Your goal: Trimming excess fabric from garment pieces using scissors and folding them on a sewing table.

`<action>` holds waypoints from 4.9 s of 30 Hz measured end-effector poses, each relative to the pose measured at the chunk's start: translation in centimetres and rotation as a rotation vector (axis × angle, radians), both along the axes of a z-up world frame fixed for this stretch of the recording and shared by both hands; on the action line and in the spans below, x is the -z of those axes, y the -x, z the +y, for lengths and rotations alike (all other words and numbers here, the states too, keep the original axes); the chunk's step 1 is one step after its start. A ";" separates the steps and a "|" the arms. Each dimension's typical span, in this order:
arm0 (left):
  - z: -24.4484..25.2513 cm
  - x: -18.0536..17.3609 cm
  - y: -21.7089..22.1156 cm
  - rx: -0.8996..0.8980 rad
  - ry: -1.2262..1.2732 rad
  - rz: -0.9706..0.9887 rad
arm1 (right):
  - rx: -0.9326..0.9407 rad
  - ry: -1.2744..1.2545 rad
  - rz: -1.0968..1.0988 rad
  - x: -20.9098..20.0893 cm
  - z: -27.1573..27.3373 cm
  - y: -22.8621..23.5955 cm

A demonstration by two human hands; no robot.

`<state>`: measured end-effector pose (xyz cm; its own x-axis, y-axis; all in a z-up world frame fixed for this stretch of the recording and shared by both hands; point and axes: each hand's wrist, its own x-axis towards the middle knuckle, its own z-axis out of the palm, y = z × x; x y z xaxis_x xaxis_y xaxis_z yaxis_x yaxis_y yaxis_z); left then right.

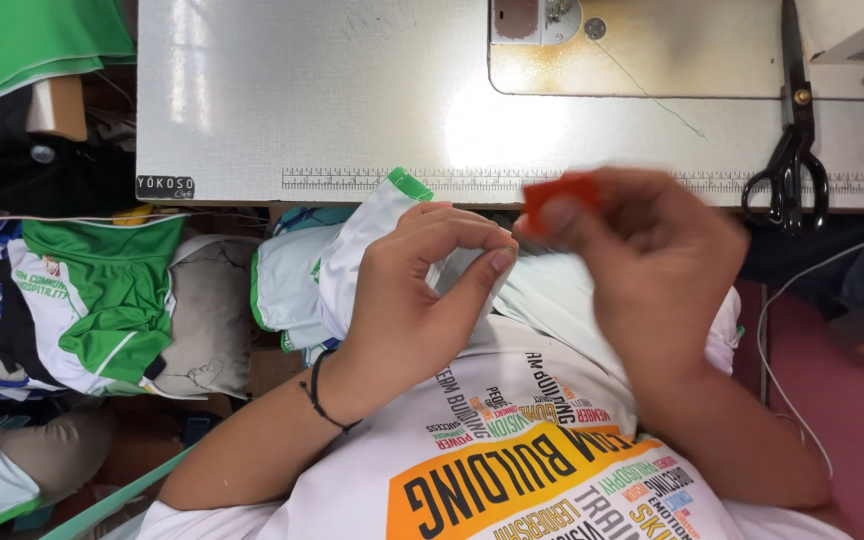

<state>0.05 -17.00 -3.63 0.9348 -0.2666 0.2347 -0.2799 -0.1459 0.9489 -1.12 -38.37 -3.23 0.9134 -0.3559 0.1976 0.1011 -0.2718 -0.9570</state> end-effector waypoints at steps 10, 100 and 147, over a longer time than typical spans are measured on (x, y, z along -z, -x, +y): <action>1.1 1.5 -1.0 -0.029 -0.115 -0.021 | 0.166 0.860 -0.034 14.7 -24.8 -10.5; 7.3 -4.0 -4.4 0.076 -0.274 0.676 | -0.049 0.801 0.094 5.3 -13.7 -2.3; 1.6 -4.2 -9.0 0.273 -0.283 0.833 | -0.603 -0.492 0.393 12.3 -17.1 14.3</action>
<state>9.10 -15.42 0.56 0.6684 -0.4478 -0.5939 0.4192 -0.4328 0.7981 -15.46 -55.46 -15.48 0.9432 0.2484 -0.2204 -0.2675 0.1753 -0.9475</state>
